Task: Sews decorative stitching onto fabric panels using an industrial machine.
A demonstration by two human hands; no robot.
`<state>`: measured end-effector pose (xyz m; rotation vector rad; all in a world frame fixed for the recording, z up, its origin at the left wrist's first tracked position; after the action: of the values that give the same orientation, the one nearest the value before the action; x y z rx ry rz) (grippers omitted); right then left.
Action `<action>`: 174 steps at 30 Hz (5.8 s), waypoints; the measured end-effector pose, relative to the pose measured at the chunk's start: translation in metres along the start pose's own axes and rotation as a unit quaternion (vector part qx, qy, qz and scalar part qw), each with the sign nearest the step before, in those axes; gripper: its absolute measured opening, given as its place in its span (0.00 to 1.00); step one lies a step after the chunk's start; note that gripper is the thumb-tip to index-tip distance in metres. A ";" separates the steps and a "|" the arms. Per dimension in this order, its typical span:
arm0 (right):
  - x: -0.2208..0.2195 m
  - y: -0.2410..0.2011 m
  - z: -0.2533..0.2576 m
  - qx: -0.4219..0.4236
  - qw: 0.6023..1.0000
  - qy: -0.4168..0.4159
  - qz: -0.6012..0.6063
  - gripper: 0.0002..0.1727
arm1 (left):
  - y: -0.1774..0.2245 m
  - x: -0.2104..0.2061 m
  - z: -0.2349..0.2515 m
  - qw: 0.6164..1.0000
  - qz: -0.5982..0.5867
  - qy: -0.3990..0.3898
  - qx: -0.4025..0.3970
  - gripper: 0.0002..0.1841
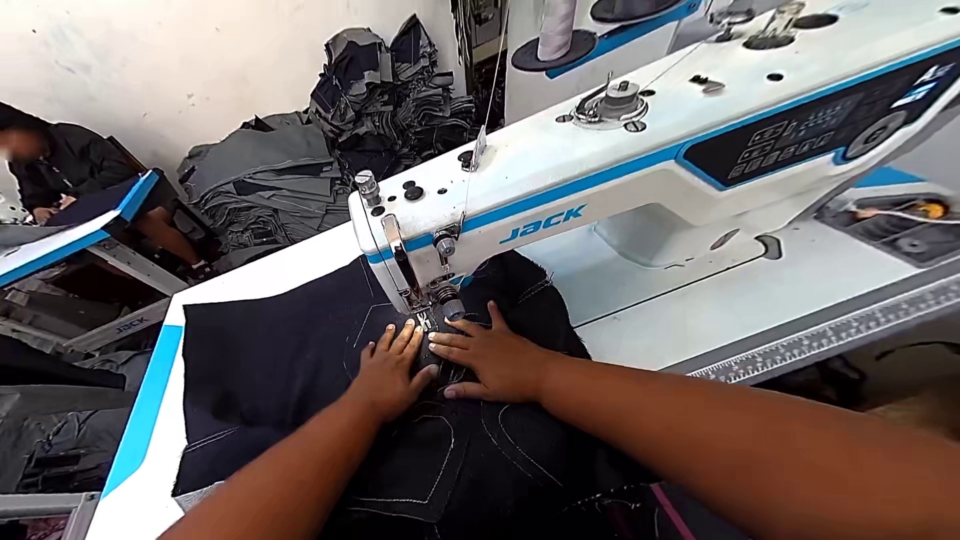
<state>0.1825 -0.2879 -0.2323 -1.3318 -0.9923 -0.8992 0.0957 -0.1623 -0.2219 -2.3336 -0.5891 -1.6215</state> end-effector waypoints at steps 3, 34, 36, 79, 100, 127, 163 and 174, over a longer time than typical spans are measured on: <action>0.000 0.004 0.003 0.011 1.000 -0.016 -0.002 0.41 | -0.030 0.005 0.010 0.983 0.115 0.013 -0.144 0.38; 0.037 0.068 0.011 0.104 0.991 -0.066 -0.052 0.26 | 0.021 -0.009 -0.001 0.992 -0.075 -0.001 0.102 0.38; 0.061 0.064 0.020 0.074 0.983 -0.148 -0.082 0.24 | 0.026 -0.001 -0.003 0.992 -0.048 -0.034 0.110 0.35; -0.007 -0.052 0.004 -0.228 0.964 -0.138 0.018 0.40 | -0.074 -0.002 0.035 0.906 0.103 -0.016 -0.410 0.43; 0.023 0.015 0.013 0.011 0.998 -0.051 -0.025 0.35 | -0.065 -0.010 0.011 0.964 0.041 0.082 -0.251 0.47; 0.006 -0.021 0.016 -0.189 0.981 -0.020 0.041 0.39 | -0.039 0.008 0.032 0.950 0.031 0.115 -0.289 0.29; 0.033 0.045 0.015 0.068 0.996 0.018 0.060 0.29 | 0.027 0.014 0.017 0.980 0.065 0.033 0.186 0.36; 0.030 0.052 -0.003 0.053 0.968 0.246 -0.007 0.23 | 0.030 0.001 0.013 0.980 -0.032 -0.007 0.195 0.36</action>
<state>0.2416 -0.2876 -0.2214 -0.9440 -0.6503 -1.1029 0.1204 -0.1833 -0.2250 -2.0554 -0.9035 -1.3661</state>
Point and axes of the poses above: each hand's wrist, its own z-axis towards the middle knuckle, its own x-axis out of the back of the hand, y = z × x, the point moved 6 cm from there along z, towards the middle knuckle, and after that the axes turned 13 degrees about x, right-handed, at the moved point
